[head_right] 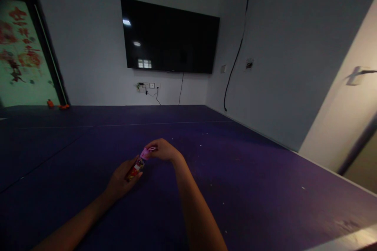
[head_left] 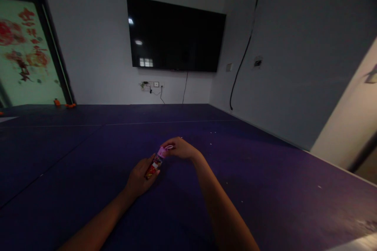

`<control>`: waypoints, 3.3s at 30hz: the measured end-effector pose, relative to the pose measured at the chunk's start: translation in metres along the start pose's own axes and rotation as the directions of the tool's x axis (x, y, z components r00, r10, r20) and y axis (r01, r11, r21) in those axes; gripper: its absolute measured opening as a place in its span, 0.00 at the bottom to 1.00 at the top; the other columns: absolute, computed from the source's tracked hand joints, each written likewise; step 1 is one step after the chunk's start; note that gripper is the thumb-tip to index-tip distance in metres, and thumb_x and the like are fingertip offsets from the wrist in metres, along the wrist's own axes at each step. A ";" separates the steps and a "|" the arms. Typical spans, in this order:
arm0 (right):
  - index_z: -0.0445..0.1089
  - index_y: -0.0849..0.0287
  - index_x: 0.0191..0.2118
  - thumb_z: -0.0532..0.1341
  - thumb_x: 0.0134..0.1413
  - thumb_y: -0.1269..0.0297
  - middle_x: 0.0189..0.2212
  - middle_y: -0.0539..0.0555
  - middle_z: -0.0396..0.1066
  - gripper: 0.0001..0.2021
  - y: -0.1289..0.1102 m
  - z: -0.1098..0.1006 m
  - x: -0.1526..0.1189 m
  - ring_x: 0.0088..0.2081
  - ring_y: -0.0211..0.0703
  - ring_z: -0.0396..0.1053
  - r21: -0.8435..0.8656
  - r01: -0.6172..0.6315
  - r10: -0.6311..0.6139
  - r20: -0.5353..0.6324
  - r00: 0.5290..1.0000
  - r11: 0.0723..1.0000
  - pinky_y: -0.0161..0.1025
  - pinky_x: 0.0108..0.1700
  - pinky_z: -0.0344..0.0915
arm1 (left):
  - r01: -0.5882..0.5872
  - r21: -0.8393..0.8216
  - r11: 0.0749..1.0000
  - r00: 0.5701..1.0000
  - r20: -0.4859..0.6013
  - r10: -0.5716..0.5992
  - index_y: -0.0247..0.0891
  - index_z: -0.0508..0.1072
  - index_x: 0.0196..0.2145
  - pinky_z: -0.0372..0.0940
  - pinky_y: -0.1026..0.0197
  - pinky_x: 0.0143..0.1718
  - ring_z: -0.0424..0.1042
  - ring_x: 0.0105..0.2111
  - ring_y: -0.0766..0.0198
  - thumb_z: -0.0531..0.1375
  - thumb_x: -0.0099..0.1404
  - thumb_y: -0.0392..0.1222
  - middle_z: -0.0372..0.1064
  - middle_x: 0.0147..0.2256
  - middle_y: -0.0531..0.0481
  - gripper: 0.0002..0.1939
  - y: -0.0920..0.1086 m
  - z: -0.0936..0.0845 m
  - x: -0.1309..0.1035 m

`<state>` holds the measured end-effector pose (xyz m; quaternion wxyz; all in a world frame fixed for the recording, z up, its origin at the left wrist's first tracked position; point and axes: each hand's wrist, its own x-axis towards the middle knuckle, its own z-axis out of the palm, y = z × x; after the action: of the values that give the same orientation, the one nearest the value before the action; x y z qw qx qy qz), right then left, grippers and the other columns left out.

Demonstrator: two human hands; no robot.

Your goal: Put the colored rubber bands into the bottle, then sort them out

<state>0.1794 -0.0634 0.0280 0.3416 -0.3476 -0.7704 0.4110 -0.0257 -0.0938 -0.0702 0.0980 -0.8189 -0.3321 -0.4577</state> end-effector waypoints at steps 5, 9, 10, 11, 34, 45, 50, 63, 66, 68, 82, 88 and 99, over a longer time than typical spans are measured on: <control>0.74 0.62 0.34 0.66 0.37 0.71 0.33 0.53 0.75 0.12 -0.003 0.006 0.001 0.37 0.42 0.71 -0.067 0.019 -0.022 -0.031 0.999 0.998 0.39 0.42 0.65 | 0.055 -0.027 0.998 0.998 -0.002 -0.055 0.39 0.59 0.56 0.68 0.58 0.36 0.72 0.35 0.60 0.55 0.63 0.47 0.71 0.37 0.44 0.25 0.001 -0.001 0.001; 0.74 0.63 0.34 0.64 0.43 0.67 0.31 0.54 0.75 0.10 -0.009 0.011 0.001 0.34 0.41 0.72 -0.182 0.001 -0.007 -0.031 0.999 0.983 0.36 0.37 0.65 | 0.050 -0.026 0.998 0.999 -0.009 -0.050 0.38 0.59 0.56 0.68 0.58 0.36 0.72 0.35 0.60 0.55 0.62 0.47 0.71 0.37 0.44 0.26 0.001 0.000 0.001; 0.74 0.64 0.34 0.64 0.45 0.65 0.29 0.55 0.75 0.10 -0.012 0.011 0.000 0.32 0.42 0.72 -0.234 -0.020 0.012 -0.034 0.999 0.972 0.35 0.36 0.65 | 0.044 -0.023 0.999 0.999 -0.015 -0.045 0.38 0.59 0.56 0.68 0.58 0.36 0.72 0.34 0.60 0.55 0.62 0.47 0.71 0.37 0.44 0.25 0.000 0.001 0.001; 0.74 0.64 0.34 0.63 0.47 0.62 0.28 0.55 0.75 0.11 -0.014 0.011 -0.001 0.31 0.42 0.72 -0.290 -0.041 0.030 -0.044 0.999 0.956 0.36 0.35 0.65 | 0.042 -0.017 0.999 0.999 -0.023 -0.043 0.38 0.59 0.56 0.68 0.58 0.36 0.72 0.34 0.60 0.55 0.62 0.46 0.71 0.37 0.44 0.25 0.000 0.002 0.001; 0.74 0.60 0.42 0.54 0.55 0.47 0.27 0.57 0.74 0.22 -0.037 0.007 -0.011 0.32 0.46 0.72 -0.577 -0.231 0.162 -0.168 0.972 0.784 0.41 0.37 0.65 | -0.031 0.053 0.998 0.999 -0.035 0.033 0.38 0.58 0.56 0.68 0.59 0.35 0.70 0.33 0.60 0.54 0.63 0.44 0.69 0.33 0.45 0.24 0.006 0.000 0.003; 0.76 0.63 0.34 0.55 0.56 0.52 0.30 0.59 0.75 0.19 -0.036 0.027 -0.003 0.34 0.45 0.72 -0.693 -0.204 0.175 -0.113 0.978 0.691 0.34 0.34 0.63 | -0.068 0.148 0.987 0.995 -0.059 0.078 0.38 0.56 0.58 0.66 0.61 0.32 0.68 0.31 0.61 0.55 0.62 0.42 0.67 0.32 0.47 0.27 0.003 -0.001 0.003; 0.75 0.63 0.37 0.46 0.58 0.43 0.37 0.65 0.74 0.29 -0.041 0.036 0.000 0.40 0.54 0.71 -0.732 -0.452 0.251 -0.376 0.892 0.510 0.41 0.37 0.64 | -0.080 0.287 0.955 0.988 -0.107 0.115 0.39 0.60 0.56 0.63 0.61 0.30 0.66 0.30 0.61 0.57 0.61 0.41 0.65 0.30 0.48 0.25 0.005 -0.005 0.006; 0.74 0.62 0.32 0.64 0.44 0.61 0.25 0.52 0.72 0.10 -0.035 0.028 -0.006 0.26 0.37 0.68 -0.603 -0.108 0.105 -0.041 0.994 0.790 0.30 0.26 0.56 | -0.091 0.310 0.946 0.989 -0.086 0.123 0.36 0.59 0.56 0.62 0.62 0.29 0.66 0.28 0.61 0.56 0.63 0.43 0.66 0.27 0.49 0.24 0.005 -0.006 0.005; 0.74 0.62 0.31 0.63 0.45 0.58 0.19 0.49 0.68 0.12 -0.038 0.029 -0.006 0.19 0.34 0.64 -0.529 -0.221 0.221 -0.065 0.973 0.820 0.29 0.21 0.53 | -0.100 0.335 0.937 0.987 -0.082 0.135 0.36 0.57 0.58 0.63 0.61 0.31 0.67 0.28 0.60 0.57 0.62 0.44 0.67 0.27 0.49 0.27 0.010 -0.008 0.006; 0.74 0.62 0.29 0.63 0.44 0.55 0.18 0.49 0.66 0.13 -0.040 0.024 -0.007 0.19 0.33 0.62 -0.513 -0.238 0.223 -0.091 0.970 0.825 0.29 0.21 0.52 | -0.108 0.329 0.938 0.987 -0.077 0.141 0.37 0.54 0.60 0.65 0.59 0.35 0.69 0.32 0.59 0.58 0.61 0.48 0.70 0.30 0.47 0.32 0.012 -0.009 0.007; 0.75 0.58 0.36 0.62 0.40 0.56 0.29 0.56 0.74 0.16 0.012 -0.148 -0.098 0.31 0.44 0.71 -0.368 -0.812 0.163 -0.861 0.481 0.454 0.31 0.25 0.54 | -0.202 0.172 0.964 0.978 -0.016 0.208 0.41 0.59 0.58 0.67 0.60 0.37 0.72 0.33 0.64 0.52 0.67 0.39 0.74 0.36 0.48 0.22 0.004 0.002 0.002; 0.75 0.57 0.38 0.62 0.41 0.57 0.32 0.56 0.74 0.16 0.045 -0.191 -0.131 0.34 0.45 0.72 -0.378 -0.872 0.296 -0.833 0.467 0.312 0.31 0.27 0.57 | -0.112 0.162 0.980 0.992 -0.033 0.119 0.40 0.64 0.55 0.63 0.66 0.26 0.67 0.22 0.70 0.50 0.68 0.38 0.68 0.23 0.54 0.18 0.002 0.006 0.000; 0.74 0.58 0.40 0.63 0.42 0.50 0.34 0.59 0.74 0.21 0.052 -0.203 -0.144 0.37 0.50 0.72 -0.348 -0.882 0.366 -0.813 0.453 0.318 0.36 0.33 0.62 | -0.213 0.220 0.952 0.975 -0.008 0.220 0.38 0.71 0.48 0.61 0.68 0.20 0.67 0.17 0.70 0.52 0.67 0.45 0.70 0.19 0.54 0.16 0.014 -0.006 0.005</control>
<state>0.4328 -0.0785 0.0347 0.1851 -0.8507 -0.4913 0.0252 -0.0192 -0.1047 -0.0605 0.2419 -0.8272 -0.2867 -0.4182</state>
